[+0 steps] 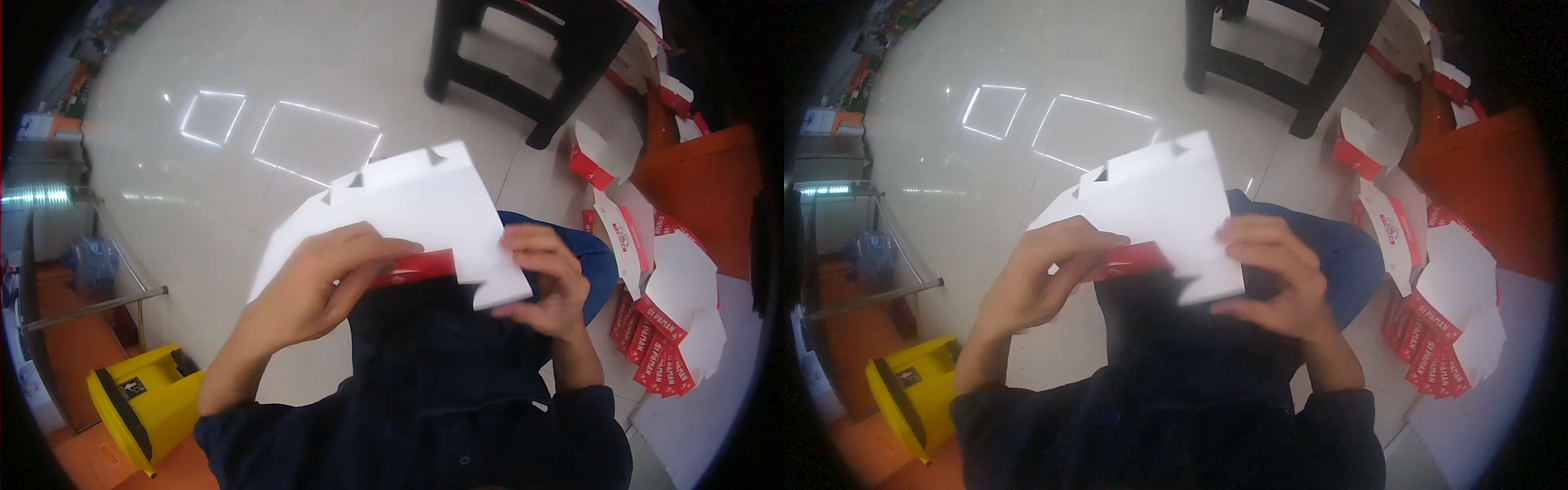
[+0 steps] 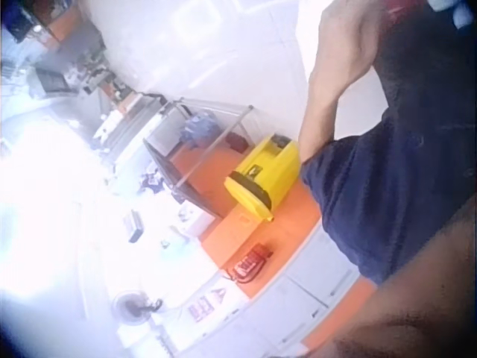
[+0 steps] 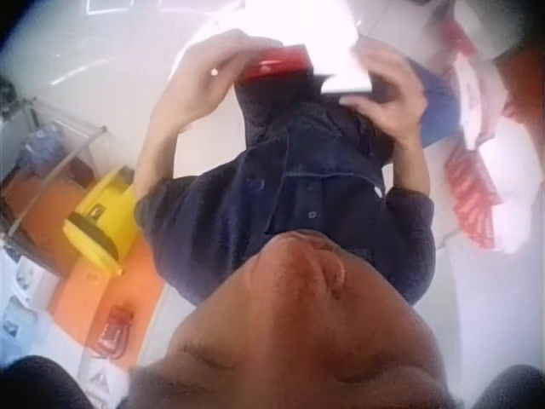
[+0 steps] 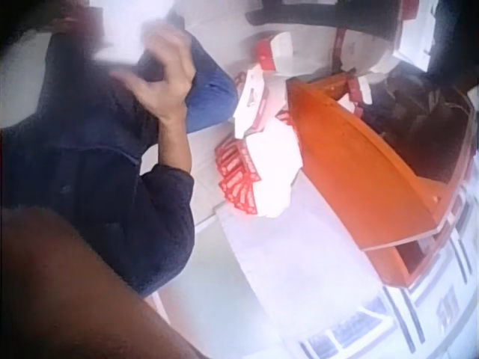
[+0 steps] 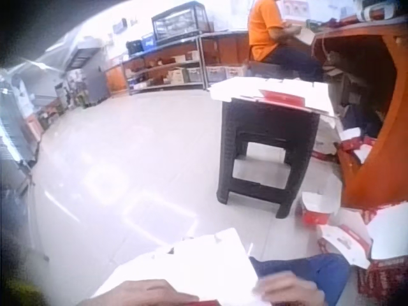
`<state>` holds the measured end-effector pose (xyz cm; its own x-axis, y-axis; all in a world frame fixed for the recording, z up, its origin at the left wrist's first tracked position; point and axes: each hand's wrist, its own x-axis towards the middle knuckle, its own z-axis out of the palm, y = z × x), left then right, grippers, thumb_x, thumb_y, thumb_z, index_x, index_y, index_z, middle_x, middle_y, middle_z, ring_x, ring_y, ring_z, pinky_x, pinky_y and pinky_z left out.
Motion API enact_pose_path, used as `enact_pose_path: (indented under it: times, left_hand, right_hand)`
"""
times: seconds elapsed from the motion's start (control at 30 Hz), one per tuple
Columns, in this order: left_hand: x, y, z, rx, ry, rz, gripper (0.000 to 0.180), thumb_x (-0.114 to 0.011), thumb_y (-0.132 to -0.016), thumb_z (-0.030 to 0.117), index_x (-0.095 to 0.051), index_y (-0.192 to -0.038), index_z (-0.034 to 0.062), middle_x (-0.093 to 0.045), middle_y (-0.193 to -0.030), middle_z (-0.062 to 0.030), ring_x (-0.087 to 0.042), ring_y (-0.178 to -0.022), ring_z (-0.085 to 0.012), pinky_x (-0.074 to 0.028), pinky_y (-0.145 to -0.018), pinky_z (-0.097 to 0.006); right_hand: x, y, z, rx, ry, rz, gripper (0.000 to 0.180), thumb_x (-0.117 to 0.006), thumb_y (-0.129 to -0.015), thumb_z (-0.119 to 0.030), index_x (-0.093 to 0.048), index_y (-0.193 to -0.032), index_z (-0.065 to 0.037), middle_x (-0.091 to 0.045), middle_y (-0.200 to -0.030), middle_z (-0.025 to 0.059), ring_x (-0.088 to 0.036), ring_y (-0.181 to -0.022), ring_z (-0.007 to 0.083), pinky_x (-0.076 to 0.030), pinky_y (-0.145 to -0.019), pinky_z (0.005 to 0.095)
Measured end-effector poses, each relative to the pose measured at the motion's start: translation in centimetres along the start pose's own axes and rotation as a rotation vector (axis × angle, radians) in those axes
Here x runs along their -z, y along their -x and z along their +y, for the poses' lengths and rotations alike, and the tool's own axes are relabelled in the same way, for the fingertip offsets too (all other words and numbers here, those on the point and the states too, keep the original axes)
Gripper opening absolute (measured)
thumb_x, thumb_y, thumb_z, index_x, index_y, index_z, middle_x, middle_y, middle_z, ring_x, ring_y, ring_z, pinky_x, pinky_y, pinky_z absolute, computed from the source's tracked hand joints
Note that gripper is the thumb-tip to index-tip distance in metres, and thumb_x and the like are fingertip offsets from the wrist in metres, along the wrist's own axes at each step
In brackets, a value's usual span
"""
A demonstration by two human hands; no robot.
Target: The person sits on the floor and folds flat white cardboard pieces into small rectangular boxes. They insert red printed paper inserts into the boxes and place the finished units into a stack on the floor.
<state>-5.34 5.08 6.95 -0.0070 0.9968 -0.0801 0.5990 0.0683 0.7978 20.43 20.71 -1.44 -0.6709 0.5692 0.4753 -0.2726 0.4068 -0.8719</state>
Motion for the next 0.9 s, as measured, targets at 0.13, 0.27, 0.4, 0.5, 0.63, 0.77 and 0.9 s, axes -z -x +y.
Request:
enact_pose_path:
  times: [0.13, 0.27, 0.4, 0.5, 0.63, 0.77, 0.9]
  left_hand:
    - [-1.0, -0.2, 0.2, -0.048, 0.017, 0.006, 0.032, -0.060, -0.093, -0.009, -0.072, -0.119, 0.0056, -0.073, -0.096, -0.0141, -0.070, -0.087, -0.0253, -0.055, -0.077, -0.033]
    - [-1.6, -0.2, 1.5, 0.059, 0.067, 0.045, 0.023, -0.065, -0.093, -0.006, -0.073, -0.112, 0.0028, -0.073, -0.095, -0.0148, -0.072, -0.080, -0.0250, -0.057, -0.072, -0.031]
    - [-2.2, -0.3, 1.5, 0.086, 0.093, 0.123, 0.013, -0.069, -0.092, -0.004, -0.074, -0.104, -0.0001, -0.073, -0.093, -0.0141, -0.073, -0.079, -0.0244, -0.059, -0.072, -0.031]
    - [-2.8, -0.6, 1.7, 0.052, 0.127, 0.134, 0.012, -0.069, -0.091, -0.005, -0.073, -0.102, -0.0005, -0.073, -0.092, -0.0135, -0.073, -0.080, -0.0241, -0.059, -0.073, -0.031]
    - [-2.8, -1.0, 1.6, 0.015, 0.056, 0.103, 0.013, -0.068, -0.091, -0.006, -0.073, -0.101, -0.0004, -0.073, -0.091, -0.0134, -0.073, -0.083, -0.0242, -0.059, -0.073, -0.031]
    - [-2.4, -1.1, 2.1, 0.003, 0.055, 0.062, 0.016, -0.070, -0.090, -0.006, -0.073, -0.104, 0.0001, -0.073, -0.093, -0.0138, -0.073, -0.084, -0.0257, -0.059, -0.074, -0.032]
    - [-1.1, -0.3, 3.7, 0.039, -0.074, 0.076, 0.043, -0.079, -0.082, 0.002, -0.066, -0.124, 0.0056, -0.072, -0.109, -0.0139, -0.071, -0.098, -0.0315, -0.057, -0.087, -0.038]
  right_hand:
    - [1.5, 0.3, 0.9, 0.097, 0.019, -0.170, 0.025, -0.086, -0.076, -0.002, -0.074, -0.097, -0.002, -0.074, -0.109, 0.0128, -0.071, -0.106, 0.0303, -0.054, -0.098, 0.0446]
    - [-2.0, 0.5, -1.5, 0.117, 0.103, -0.123, 0.019, -0.082, -0.080, 0.005, -0.071, -0.095, 0.001, -0.069, -0.091, 0.0110, -0.067, -0.079, 0.0245, -0.052, -0.074, 0.0383]
    - [-2.8, 1.1, -1.5, 0.145, 0.157, 0.105, 0.018, -0.079, -0.082, 0.008, -0.068, -0.096, 0.003, -0.066, -0.089, 0.0136, -0.062, -0.076, 0.0225, -0.048, -0.068, 0.0349]
    - [-3.1, 1.4, -1.3, 0.145, 0.180, 0.135, 0.020, -0.078, -0.081, 0.009, -0.069, -0.099, 0.004, -0.063, -0.084, 0.0121, -0.060, -0.075, 0.0219, -0.047, -0.069, 0.0346]
    - [-2.2, 0.1, -1.3, 0.121, 0.194, -0.119, 0.029, -0.080, -0.078, 0.009, -0.072, -0.106, 0.003, -0.062, -0.083, 0.0104, -0.059, -0.076, 0.0216, -0.047, -0.072, 0.0337]
    - [-3.4, -1.6, -2.0, 0.157, 0.280, -0.091, 0.029, -0.082, -0.079, 0.003, -0.075, -0.106, 0.002, -0.068, -0.094, 0.0110, -0.064, -0.081, 0.0238, -0.047, -0.080, 0.0346]
    - [-2.5, -1.5, -0.9, 0.088, 0.150, -0.217, 0.022, -0.081, -0.082, 0.000, -0.074, -0.102, 0.003, -0.073, -0.089, 0.0138, -0.067, -0.080, 0.0265, -0.048, -0.083, 0.0376]
